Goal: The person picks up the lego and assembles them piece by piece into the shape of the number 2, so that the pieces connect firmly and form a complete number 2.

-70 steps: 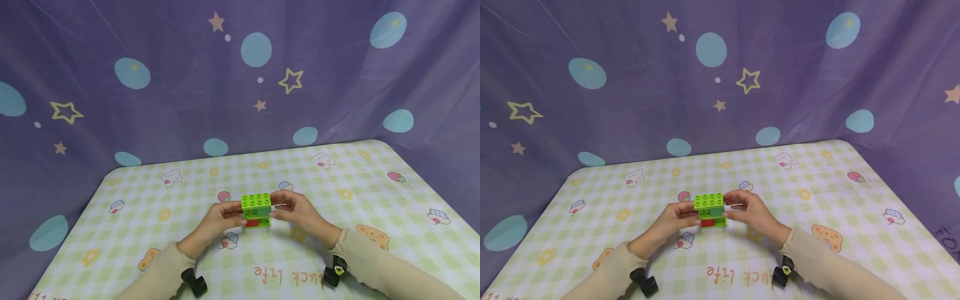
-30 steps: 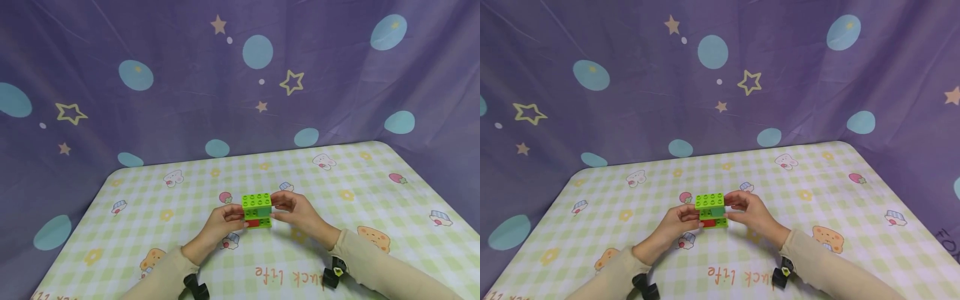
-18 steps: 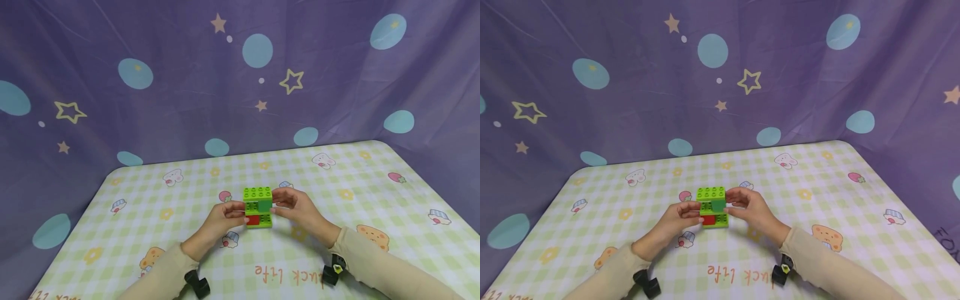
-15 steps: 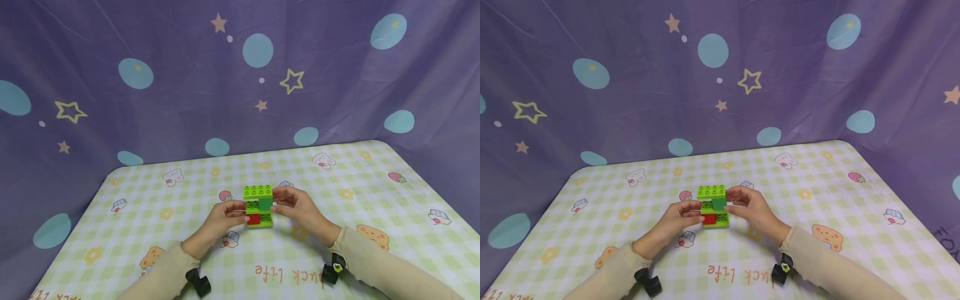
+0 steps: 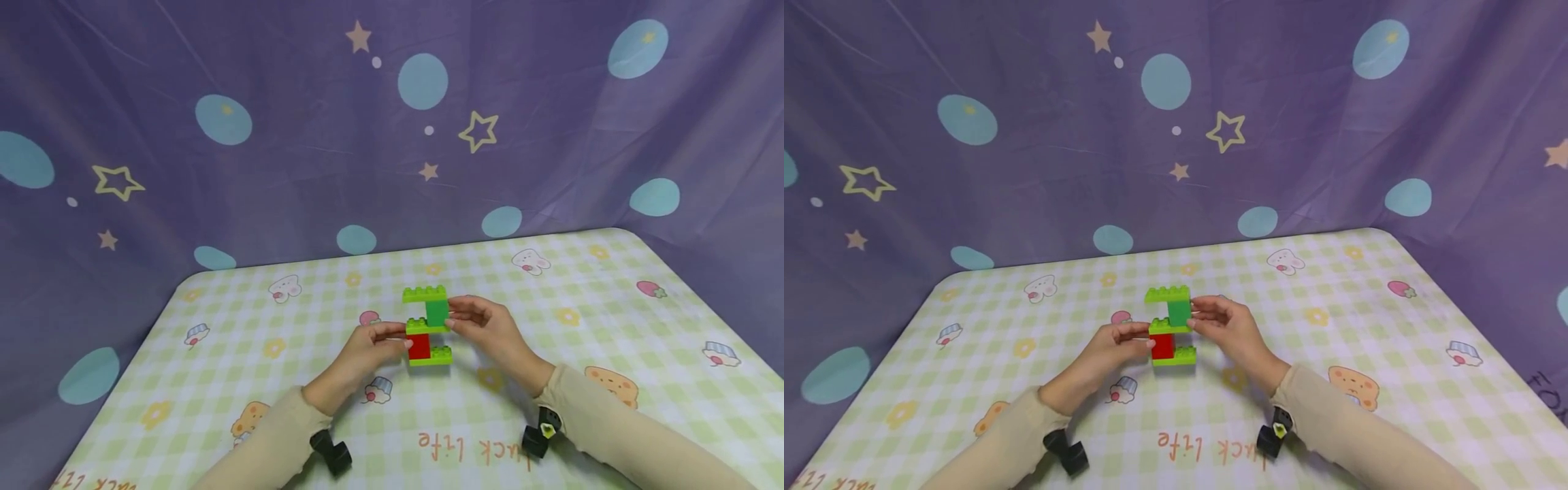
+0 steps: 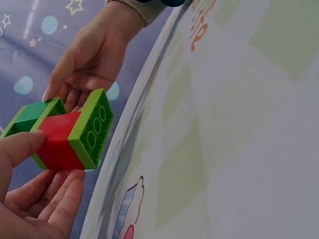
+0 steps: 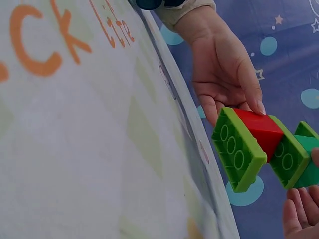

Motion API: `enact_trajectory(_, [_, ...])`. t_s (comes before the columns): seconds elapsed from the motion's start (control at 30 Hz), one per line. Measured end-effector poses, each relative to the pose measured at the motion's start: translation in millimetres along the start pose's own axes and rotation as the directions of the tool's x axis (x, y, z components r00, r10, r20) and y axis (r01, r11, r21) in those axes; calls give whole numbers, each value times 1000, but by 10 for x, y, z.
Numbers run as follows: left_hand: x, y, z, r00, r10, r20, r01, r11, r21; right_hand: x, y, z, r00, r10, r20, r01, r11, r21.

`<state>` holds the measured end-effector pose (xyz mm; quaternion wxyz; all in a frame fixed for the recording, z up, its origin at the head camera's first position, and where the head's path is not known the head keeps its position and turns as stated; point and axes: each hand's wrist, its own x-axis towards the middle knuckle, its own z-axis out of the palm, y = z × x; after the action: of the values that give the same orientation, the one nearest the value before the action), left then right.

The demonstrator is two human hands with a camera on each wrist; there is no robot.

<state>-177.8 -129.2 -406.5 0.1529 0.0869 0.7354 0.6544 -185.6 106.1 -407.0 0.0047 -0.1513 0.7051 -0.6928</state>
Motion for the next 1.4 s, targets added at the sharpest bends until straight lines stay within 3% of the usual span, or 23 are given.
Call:
enact_trajectory(0.37, [88, -11, 24, 1000, 4, -28, -3, 1000, 14, 50, 71, -4, 997, 64, -31, -62, 995, 75])
enact_trajectory(0.77, [150, -20, 111, 988, -43, -148, 41, 999, -16, 85, 123, 29, 993, 97, -68, -93, 994, 49])
enact_trajectory(1.4, [183, -47, 129, 980, -51, -192, 59, 998, 35, 113, 186, 74, 965, 241, -104, -237, 970, 49])
